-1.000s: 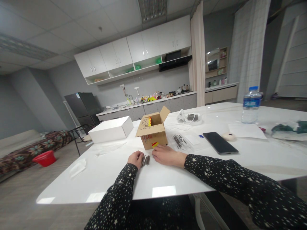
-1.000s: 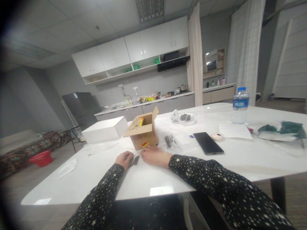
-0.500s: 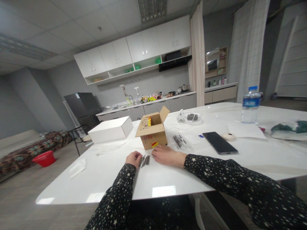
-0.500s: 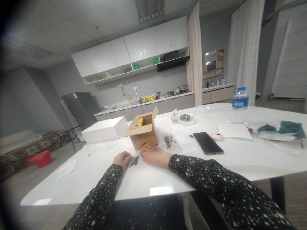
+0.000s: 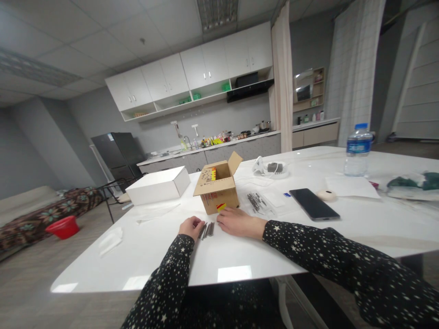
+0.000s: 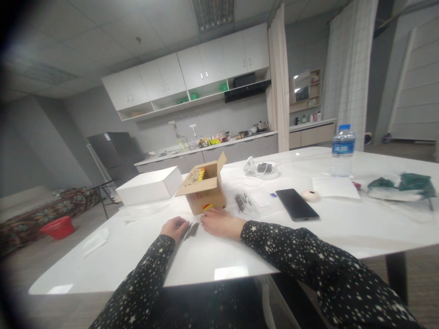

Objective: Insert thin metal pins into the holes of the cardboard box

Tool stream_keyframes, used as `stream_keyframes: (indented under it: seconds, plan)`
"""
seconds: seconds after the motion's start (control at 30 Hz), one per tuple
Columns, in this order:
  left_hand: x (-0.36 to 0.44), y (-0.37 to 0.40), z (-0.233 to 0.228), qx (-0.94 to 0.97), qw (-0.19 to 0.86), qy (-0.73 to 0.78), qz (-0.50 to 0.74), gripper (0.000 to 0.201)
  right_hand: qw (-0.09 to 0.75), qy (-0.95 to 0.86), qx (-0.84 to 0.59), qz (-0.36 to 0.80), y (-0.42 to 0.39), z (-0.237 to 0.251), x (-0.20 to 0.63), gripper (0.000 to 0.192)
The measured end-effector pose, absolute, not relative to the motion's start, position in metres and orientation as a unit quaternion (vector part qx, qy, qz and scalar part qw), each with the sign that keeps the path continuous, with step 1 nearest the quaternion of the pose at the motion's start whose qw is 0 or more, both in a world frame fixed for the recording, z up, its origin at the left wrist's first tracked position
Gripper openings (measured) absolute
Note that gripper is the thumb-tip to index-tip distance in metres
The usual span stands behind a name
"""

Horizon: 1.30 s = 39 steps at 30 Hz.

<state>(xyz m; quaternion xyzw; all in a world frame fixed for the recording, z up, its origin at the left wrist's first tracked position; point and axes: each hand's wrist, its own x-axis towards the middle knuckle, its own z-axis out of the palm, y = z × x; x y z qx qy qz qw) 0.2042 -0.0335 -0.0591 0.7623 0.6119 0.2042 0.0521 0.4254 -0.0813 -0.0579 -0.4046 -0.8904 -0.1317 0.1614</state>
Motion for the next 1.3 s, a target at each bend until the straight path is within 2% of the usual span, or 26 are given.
stream_keyframes:
  seconds: [0.63,1.03,1.17,1.3]
  plan:
    - [0.2054,-0.0367,-0.0578,0.761,0.060,0.608,0.220,0.017,0.158,-0.889,-0.406,-0.137,-0.0832,-0.0552,0.4244,0.026]
    - [0.2042,-0.0356,-0.0603,0.761,0.059,0.607,0.220,0.024,0.161,-0.891,-0.404,-0.128,-0.0828,-0.0561,0.4249,0.027]
    - [0.2033,-0.0338,-0.0618,0.767,0.056,0.601,0.217,0.020,0.164,-0.890,-0.406,-0.127,-0.0826,-0.0565,0.4251,0.027]
    - [0.2028,-0.0325,-0.0632,0.770,0.045,0.596,0.224,0.027,0.162,-0.890,-0.405,-0.131,-0.0821,-0.0569,0.4251,0.026]
